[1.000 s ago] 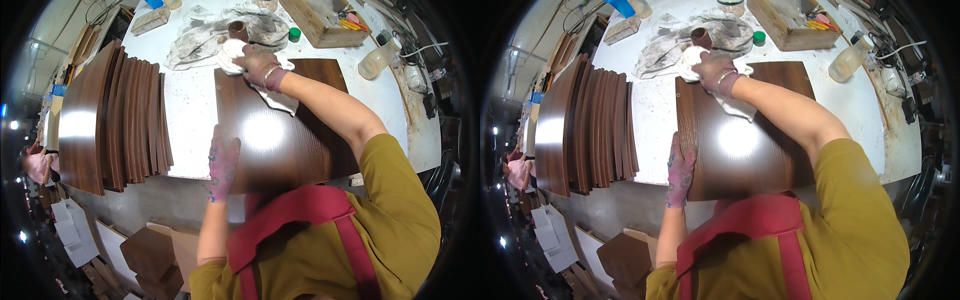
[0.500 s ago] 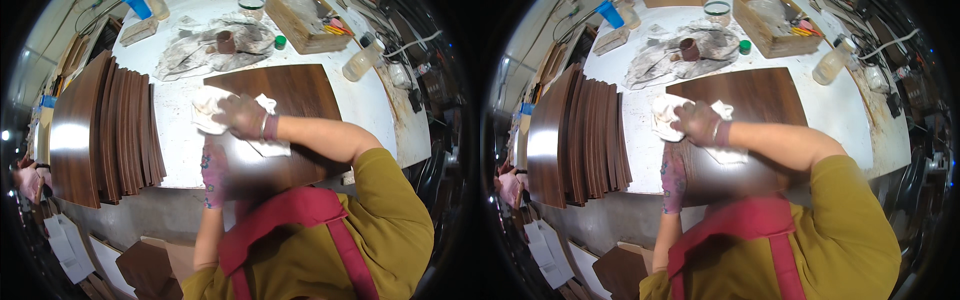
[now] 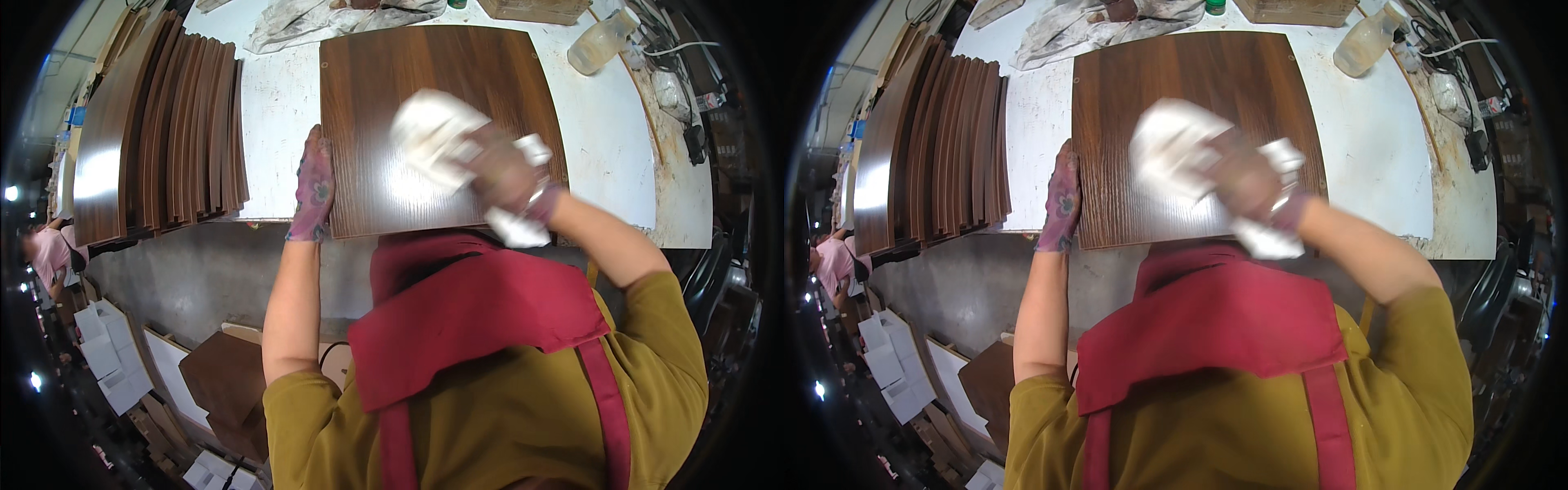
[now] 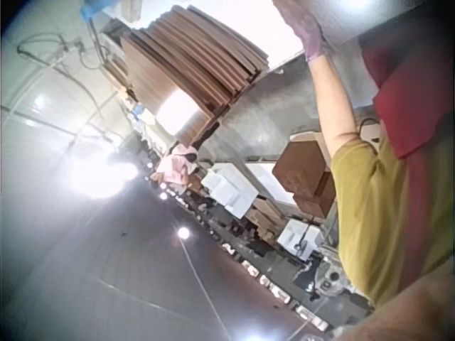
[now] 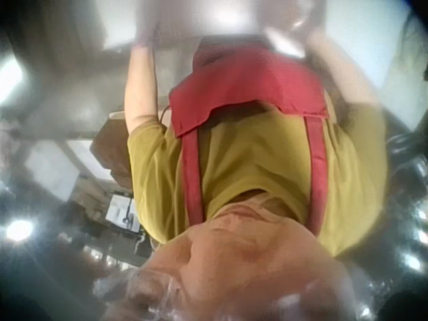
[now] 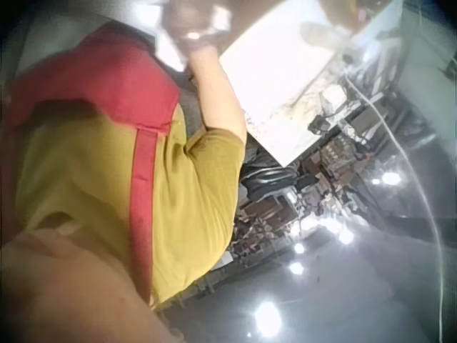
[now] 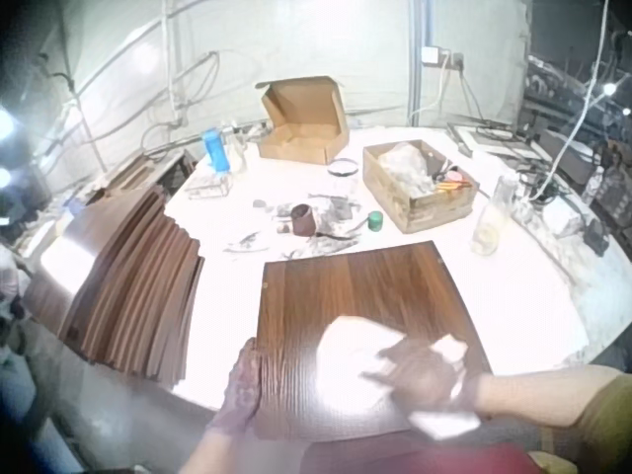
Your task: The person wipes the surface of several wooden panels one at a time with a cloth dampened from a plastic bottle. The person picks up each panel from a stack, applies liquid to the cloth, wipes the panel, and places it into a new stack.
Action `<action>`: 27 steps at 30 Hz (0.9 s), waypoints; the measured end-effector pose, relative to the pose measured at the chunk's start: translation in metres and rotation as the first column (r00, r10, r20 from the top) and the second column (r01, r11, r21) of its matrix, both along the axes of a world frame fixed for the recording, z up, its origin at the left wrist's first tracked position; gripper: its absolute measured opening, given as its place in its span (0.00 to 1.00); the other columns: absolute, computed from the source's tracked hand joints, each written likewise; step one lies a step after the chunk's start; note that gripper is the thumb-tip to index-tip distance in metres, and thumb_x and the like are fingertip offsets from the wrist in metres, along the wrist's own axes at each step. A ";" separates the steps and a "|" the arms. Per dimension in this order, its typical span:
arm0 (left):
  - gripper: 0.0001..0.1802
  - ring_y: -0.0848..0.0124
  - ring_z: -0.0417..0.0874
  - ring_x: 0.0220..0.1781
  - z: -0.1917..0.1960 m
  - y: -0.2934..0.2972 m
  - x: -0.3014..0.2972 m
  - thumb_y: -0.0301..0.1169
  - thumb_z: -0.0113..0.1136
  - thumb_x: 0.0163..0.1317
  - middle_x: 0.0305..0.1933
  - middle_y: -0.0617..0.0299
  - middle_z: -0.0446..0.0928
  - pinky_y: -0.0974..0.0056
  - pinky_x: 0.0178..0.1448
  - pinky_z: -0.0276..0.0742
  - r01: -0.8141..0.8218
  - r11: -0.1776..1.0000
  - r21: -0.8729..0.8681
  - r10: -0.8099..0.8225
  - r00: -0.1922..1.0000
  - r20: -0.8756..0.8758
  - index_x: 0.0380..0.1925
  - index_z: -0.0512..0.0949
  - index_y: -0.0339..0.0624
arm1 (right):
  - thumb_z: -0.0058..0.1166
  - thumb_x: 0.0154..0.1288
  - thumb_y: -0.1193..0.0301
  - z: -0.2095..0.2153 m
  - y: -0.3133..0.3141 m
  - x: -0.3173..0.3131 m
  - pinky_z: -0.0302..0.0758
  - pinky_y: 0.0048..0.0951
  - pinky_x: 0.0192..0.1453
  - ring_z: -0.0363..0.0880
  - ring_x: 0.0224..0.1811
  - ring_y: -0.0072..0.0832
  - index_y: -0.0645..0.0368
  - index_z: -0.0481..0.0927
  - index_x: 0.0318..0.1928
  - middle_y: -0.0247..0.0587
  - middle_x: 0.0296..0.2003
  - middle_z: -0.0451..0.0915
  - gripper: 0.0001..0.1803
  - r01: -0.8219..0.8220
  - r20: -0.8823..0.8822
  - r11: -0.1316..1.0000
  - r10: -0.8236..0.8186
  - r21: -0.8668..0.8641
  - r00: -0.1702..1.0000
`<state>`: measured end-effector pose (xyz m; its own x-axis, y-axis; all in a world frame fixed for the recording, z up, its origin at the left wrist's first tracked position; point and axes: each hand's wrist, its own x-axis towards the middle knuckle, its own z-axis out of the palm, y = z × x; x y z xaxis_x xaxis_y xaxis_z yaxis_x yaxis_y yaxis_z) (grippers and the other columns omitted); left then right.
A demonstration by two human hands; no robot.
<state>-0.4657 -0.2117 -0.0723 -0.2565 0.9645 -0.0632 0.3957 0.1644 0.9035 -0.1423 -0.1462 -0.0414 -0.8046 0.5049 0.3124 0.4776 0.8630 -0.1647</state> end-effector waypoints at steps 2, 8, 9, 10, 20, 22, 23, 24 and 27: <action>0.31 0.59 0.69 0.66 0.001 0.005 0.000 0.47 0.38 0.75 0.65 0.46 0.68 0.62 0.70 0.62 0.033 0.999 -0.001 -0.033 0.999 0.007 0.68 0.59 0.33 | 0.61 0.45 0.76 -0.002 0.052 0.095 0.70 0.39 0.63 0.70 0.60 0.45 0.44 0.79 0.57 0.47 0.53 0.76 0.32 0.348 0.003 0.937 -0.348 -0.023 0.938; 0.27 0.53 0.69 0.68 0.019 0.001 -0.025 0.40 0.41 0.73 0.66 0.43 0.68 0.59 0.71 0.61 0.053 0.996 -0.075 -0.065 0.984 -0.167 0.65 0.64 0.34 | 0.51 0.51 0.75 0.016 0.106 0.248 0.72 0.31 0.58 0.75 0.53 0.37 0.57 0.77 0.58 0.47 0.50 0.73 0.28 0.760 0.183 0.592 -0.743 -0.270 0.644; 0.24 0.57 0.71 0.66 0.028 -0.002 -0.025 0.36 0.42 0.72 0.64 0.46 0.70 0.59 0.68 0.66 0.039 0.999 0.024 -0.034 0.981 -0.189 0.64 0.67 0.36 | 0.52 0.51 0.75 0.016 0.103 0.254 0.72 0.31 0.58 0.75 0.52 0.38 0.57 0.77 0.58 0.48 0.49 0.73 0.29 0.736 0.124 0.601 -0.742 -0.312 0.659; 0.23 0.60 0.72 0.64 0.038 -0.003 -0.028 0.35 0.42 0.72 0.62 0.47 0.72 0.60 0.66 0.67 0.004 0.997 0.077 0.001 0.998 -0.071 0.63 0.68 0.37 | 0.52 0.51 0.74 0.015 0.100 0.258 0.71 0.30 0.58 0.76 0.51 0.38 0.58 0.77 0.58 0.48 0.48 0.73 0.29 0.711 0.062 0.608 -0.743 -0.352 0.666; 0.22 0.59 0.79 0.56 0.195 -0.017 -0.055 0.36 0.43 0.69 0.54 0.48 0.78 0.59 0.62 0.72 0.091 0.893 0.441 0.006 0.977 -0.215 0.55 0.75 0.34 | 0.60 0.54 0.50 0.037 0.080 0.200 0.62 0.45 0.69 0.66 0.65 0.46 0.45 0.76 0.60 0.48 0.60 0.72 0.32 0.861 0.038 0.432 -0.888 -0.269 0.457; 0.22 0.58 0.79 0.56 0.202 -0.008 -0.039 0.36 0.43 0.69 0.54 0.47 0.78 0.59 0.61 0.72 0.135 0.884 0.448 0.016 0.948 -0.317 0.55 0.75 0.34 | 0.56 0.57 0.50 0.043 0.080 0.194 0.64 0.55 0.62 0.65 0.66 0.44 0.40 0.77 0.59 0.47 0.62 0.70 0.29 0.919 0.439 0.395 -0.823 -0.013 0.360; 0.22 0.57 0.79 0.55 0.209 -0.013 -0.042 0.37 0.43 0.69 0.54 0.47 0.78 0.59 0.61 0.72 0.135 0.886 0.444 0.044 0.928 -0.371 0.55 0.75 0.35 | 0.57 0.55 0.56 0.054 0.081 0.174 0.65 0.55 0.61 0.65 0.66 0.42 0.39 0.78 0.58 0.47 0.62 0.70 0.27 0.892 0.489 0.451 -0.773 -0.026 0.405; 0.22 0.57 0.78 0.55 0.210 -0.014 -0.046 0.37 0.43 0.69 0.53 0.47 0.78 0.59 0.61 0.72 0.136 0.887 0.442 0.064 0.911 -0.408 0.55 0.75 0.35 | 0.59 0.52 0.59 0.031 0.073 0.165 0.66 0.53 0.60 0.65 0.66 0.41 0.42 0.80 0.55 0.46 0.62 0.70 0.26 0.851 0.250 0.522 -0.833 0.060 0.493; 0.22 0.55 0.78 0.55 0.208 -0.013 -0.106 0.38 0.44 0.70 0.53 0.47 0.78 0.58 0.61 0.72 0.109 0.902 0.418 0.151 0.827 -0.542 0.55 0.75 0.35 | 0.58 0.53 0.63 0.059 0.058 0.053 0.73 0.43 0.57 0.72 0.59 0.42 0.48 0.79 0.55 0.46 0.59 0.73 0.25 0.678 0.025 0.698 -0.693 -0.231 0.721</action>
